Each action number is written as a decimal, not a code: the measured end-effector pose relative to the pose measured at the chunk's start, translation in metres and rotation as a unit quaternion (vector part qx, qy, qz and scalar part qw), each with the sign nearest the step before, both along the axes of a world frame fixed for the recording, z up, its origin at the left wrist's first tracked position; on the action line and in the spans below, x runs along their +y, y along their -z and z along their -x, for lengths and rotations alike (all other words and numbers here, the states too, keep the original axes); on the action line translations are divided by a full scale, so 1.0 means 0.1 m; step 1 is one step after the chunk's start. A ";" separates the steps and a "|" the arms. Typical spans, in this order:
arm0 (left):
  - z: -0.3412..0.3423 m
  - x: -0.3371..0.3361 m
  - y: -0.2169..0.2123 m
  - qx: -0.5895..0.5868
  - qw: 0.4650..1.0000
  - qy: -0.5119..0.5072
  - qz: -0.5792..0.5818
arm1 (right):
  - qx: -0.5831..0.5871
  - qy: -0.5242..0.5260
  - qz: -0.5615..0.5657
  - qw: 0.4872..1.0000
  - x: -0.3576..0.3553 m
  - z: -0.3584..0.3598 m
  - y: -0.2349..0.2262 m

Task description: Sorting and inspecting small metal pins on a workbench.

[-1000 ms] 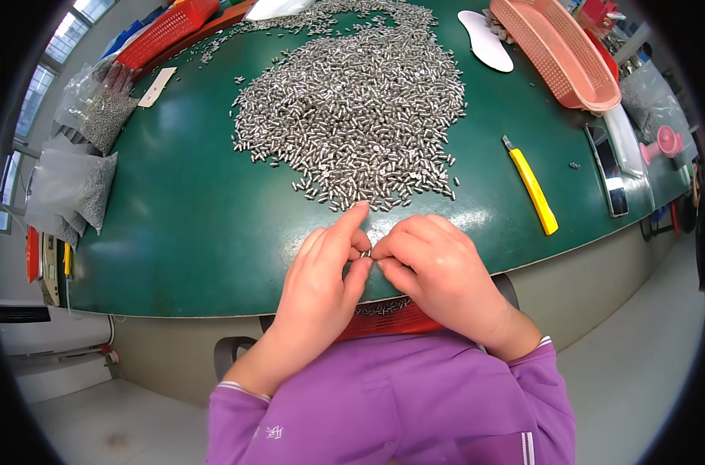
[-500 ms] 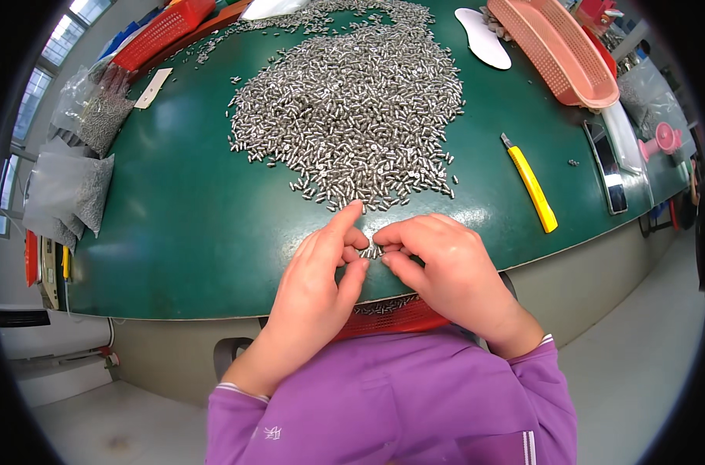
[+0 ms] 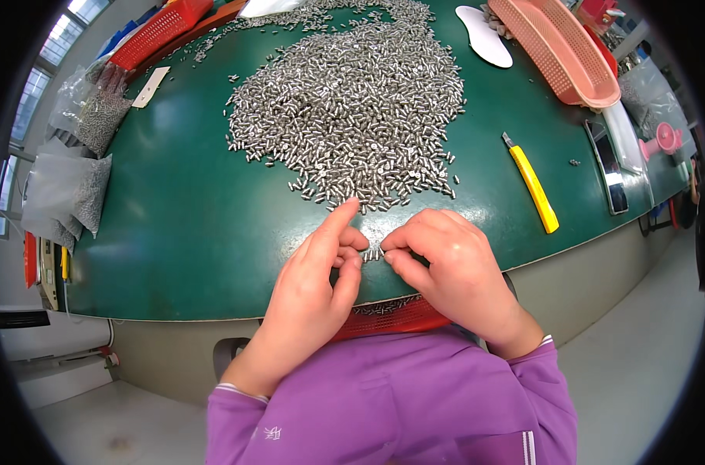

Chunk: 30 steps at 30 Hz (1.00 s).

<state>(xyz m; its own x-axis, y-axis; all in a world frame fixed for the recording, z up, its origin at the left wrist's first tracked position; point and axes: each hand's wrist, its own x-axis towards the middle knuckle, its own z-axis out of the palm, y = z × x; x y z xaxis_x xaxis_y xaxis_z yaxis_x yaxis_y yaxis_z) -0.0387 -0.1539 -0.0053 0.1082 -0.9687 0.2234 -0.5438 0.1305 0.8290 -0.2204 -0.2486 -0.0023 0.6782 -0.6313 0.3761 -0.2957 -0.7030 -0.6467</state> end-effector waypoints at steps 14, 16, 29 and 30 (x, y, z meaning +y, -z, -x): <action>0.00 -0.04 0.00 0.006 1.000 -0.005 0.001 | 0.005 -0.001 -0.013 1.000 -0.04 0.00 0.01; 0.01 -0.04 -0.02 0.018 1.000 0.005 -0.024 | 0.010 0.001 -0.015 1.000 -0.04 -0.01 0.02; 0.09 -0.02 0.02 -0.036 0.999 -0.013 -0.014 | -0.012 0.005 0.013 1.000 0.04 -0.05 0.11; 0.08 -0.02 0.03 -0.038 0.999 -0.010 -0.012 | -0.017 0.003 0.019 1.000 0.04 -0.04 0.12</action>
<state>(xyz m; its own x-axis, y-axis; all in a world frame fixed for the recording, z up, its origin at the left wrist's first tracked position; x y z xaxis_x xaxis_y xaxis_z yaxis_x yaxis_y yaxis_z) -0.0470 -0.1561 -0.0085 0.1112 -0.9716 0.2089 -0.6076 0.0998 0.7879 -0.2160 -0.2442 -0.0148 0.6606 -0.6206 0.4225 -0.2781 -0.7250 -0.6301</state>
